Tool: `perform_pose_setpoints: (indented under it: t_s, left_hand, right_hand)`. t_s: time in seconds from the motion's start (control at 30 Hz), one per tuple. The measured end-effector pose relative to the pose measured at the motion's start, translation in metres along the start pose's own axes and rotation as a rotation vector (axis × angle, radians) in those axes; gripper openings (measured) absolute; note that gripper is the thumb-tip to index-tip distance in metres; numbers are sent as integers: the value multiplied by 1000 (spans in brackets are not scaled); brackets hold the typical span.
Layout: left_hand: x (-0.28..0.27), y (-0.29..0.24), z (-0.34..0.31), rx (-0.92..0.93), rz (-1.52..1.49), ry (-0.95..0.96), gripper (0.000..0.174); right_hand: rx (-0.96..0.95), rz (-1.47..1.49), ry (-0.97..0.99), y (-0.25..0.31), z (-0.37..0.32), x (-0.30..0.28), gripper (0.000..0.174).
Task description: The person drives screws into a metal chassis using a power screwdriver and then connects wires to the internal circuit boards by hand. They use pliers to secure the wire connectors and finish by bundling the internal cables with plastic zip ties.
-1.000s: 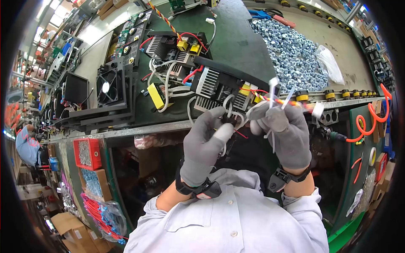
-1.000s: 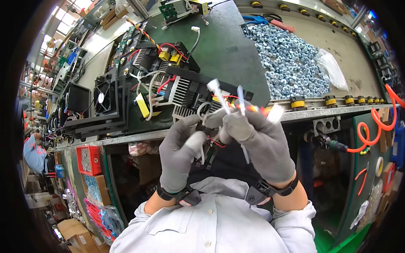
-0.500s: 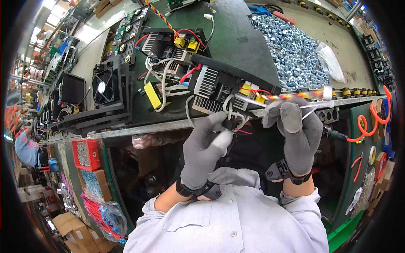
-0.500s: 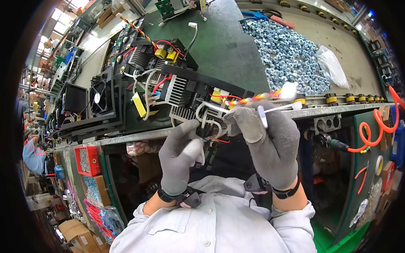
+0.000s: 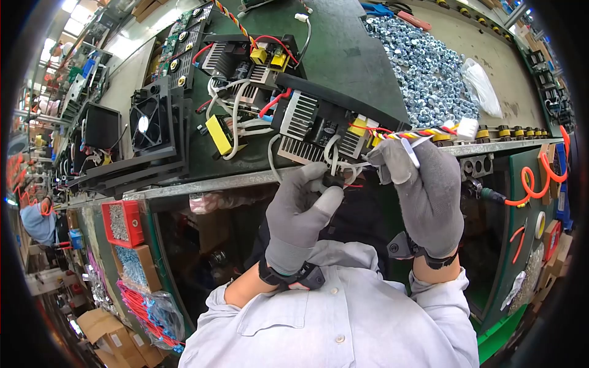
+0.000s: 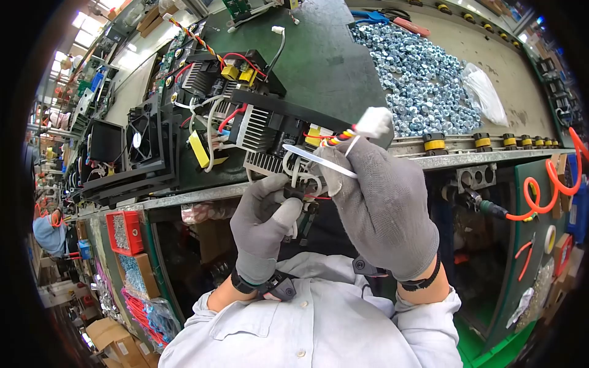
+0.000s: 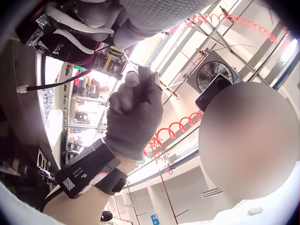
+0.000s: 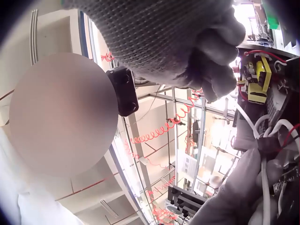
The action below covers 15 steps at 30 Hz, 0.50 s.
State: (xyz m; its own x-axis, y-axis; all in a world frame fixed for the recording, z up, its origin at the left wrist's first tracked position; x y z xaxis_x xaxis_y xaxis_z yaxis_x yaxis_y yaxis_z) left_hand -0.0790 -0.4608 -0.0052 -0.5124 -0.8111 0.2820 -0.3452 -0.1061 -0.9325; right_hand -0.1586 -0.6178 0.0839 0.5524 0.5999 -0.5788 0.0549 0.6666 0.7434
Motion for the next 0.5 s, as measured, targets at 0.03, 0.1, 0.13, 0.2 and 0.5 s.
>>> perform_pose_setpoints:
  t_s: [0.03, 0.1, 0.13, 0.2, 0.5]
  left_hand:
    - [-1, 0, 0, -2, 13, 12, 44]
    - [-1, 1, 1, -2, 25, 24, 44]
    - [-1, 1, 1, 18, 31, 22, 44]
    - [-2, 1, 2, 38, 35, 18, 44]
    - [-7, -3, 5, 84, 253, 72, 43]
  right_hand:
    - [-21, 61, -7, 2, 2, 1, 16]
    - [-45, 121, -13, 3, 6, 3, 17]
    - [-51, 128, 11, 1, 7, 6, 18]
    - [-63, 140, 60, 1, 9, 12, 18]
    - [-26, 63, 125, -11, 4, 29, 15]
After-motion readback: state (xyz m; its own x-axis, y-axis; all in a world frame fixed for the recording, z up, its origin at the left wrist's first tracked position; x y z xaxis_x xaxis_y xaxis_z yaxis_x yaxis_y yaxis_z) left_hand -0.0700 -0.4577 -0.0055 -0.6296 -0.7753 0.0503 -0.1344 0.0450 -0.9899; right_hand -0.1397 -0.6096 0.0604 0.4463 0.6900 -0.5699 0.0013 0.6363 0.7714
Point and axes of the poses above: each hand's wrist, its own z-axis towards the middle knuckle, its own x-axis out of the palm, y = z × x, the point moved 6 cm from there along z, towards the middle knuckle, and after that the axes turned 1 degree about z, right-handed, at the moved point
